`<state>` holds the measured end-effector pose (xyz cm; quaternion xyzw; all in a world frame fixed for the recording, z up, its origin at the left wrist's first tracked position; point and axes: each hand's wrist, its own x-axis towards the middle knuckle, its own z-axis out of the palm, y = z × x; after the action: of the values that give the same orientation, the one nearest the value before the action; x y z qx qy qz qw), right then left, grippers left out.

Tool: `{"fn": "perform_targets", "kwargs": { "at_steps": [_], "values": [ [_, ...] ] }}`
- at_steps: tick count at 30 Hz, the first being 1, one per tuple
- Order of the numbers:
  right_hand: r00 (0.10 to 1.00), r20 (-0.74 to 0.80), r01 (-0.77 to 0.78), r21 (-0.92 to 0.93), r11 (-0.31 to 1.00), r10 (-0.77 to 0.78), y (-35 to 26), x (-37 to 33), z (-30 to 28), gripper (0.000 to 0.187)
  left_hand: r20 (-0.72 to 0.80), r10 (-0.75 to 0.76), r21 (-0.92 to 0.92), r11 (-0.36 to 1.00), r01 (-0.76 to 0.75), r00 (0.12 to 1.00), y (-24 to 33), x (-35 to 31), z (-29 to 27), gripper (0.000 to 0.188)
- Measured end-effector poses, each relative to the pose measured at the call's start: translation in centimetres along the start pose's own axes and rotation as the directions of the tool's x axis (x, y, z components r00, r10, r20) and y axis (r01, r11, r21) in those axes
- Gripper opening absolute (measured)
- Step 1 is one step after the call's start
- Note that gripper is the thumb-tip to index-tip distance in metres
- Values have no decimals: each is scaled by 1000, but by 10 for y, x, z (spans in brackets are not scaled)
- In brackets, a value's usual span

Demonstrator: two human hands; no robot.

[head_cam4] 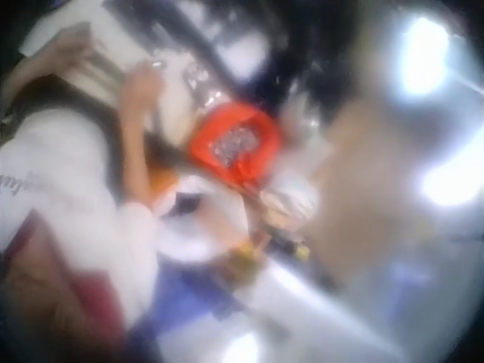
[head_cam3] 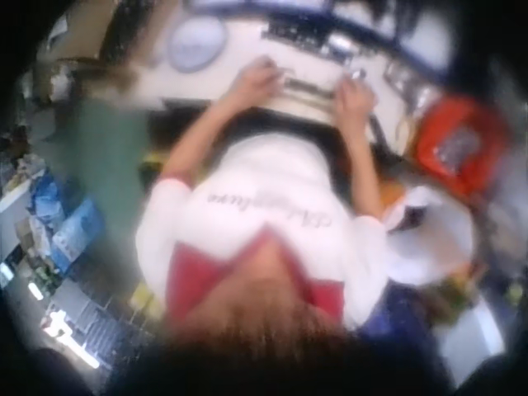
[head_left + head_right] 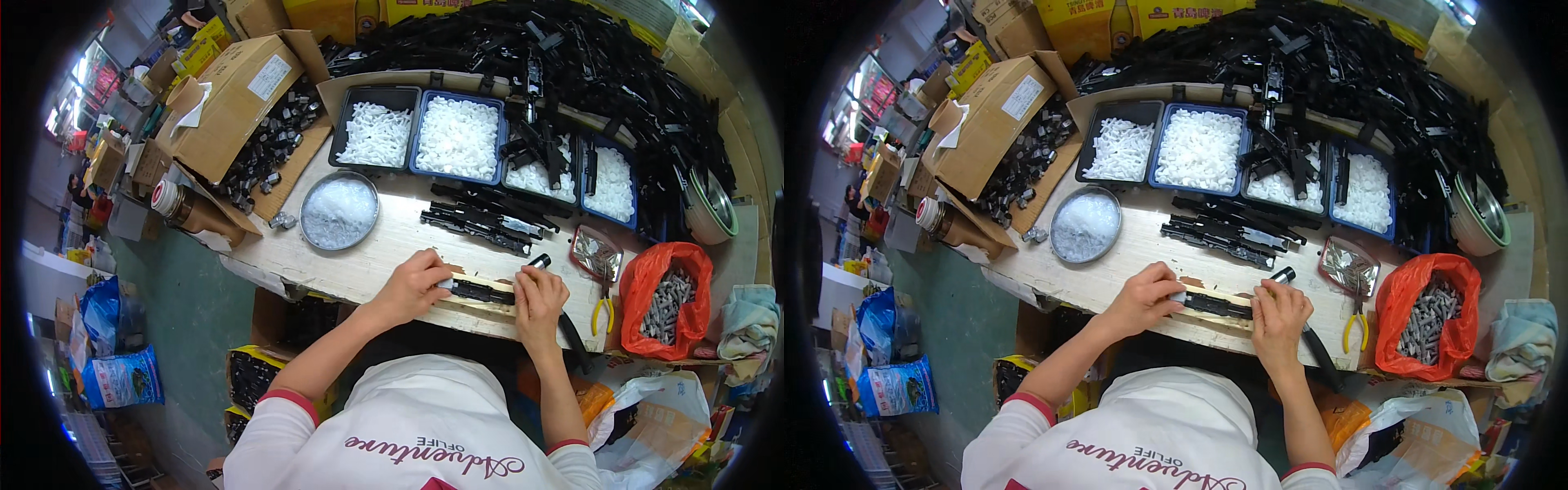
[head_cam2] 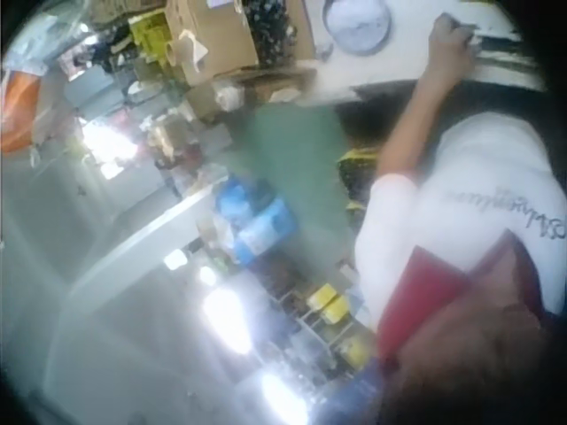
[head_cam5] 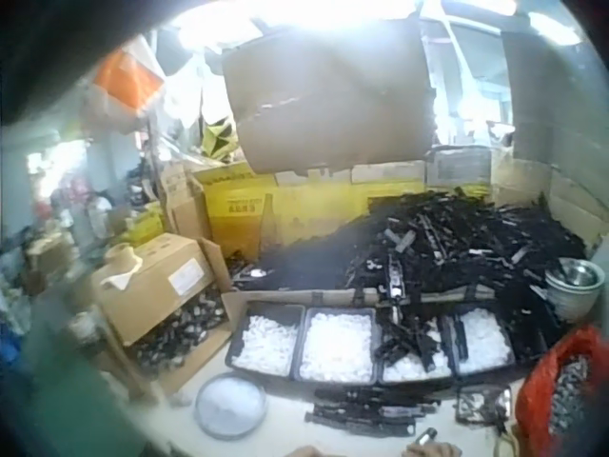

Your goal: The person assembles small metal lock components at a workbench. They place a white plastic piece and a metal pin into a wooden jig, then use a hammer to secure the parts. The person repeats this process for multiple units, placing the finished assemblies into a tray.

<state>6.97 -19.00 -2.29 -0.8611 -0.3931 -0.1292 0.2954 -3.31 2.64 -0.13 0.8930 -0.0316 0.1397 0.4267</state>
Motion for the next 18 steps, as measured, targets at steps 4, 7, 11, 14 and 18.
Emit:
{"fn": "perform_targets", "kwargs": {
  "at_steps": [4,7,11,14,18],
  "values": [
    [1000,11,-18,-29,999,19,3,-3,-2,17,104,0,149,989,-16,995,-7,8,15,26],
    [1000,-5,-24,-22,999,24,4,-3,-1,16,101,-102,51,994,97,990,-7,11,14,22],
    [999,-28,-34,27,999,35,7,-5,1,15,136,-448,-429,777,460,884,-18,4,12,13],
    [998,-49,-40,67,997,43,9,-6,4,14,65,-480,-566,705,428,875,-26,-5,22,8],
    [995,-58,-76,136,988,84,14,-3,3,14,-81,-375,-399,861,315,923,-21,-7,27,8]
  ]
}}
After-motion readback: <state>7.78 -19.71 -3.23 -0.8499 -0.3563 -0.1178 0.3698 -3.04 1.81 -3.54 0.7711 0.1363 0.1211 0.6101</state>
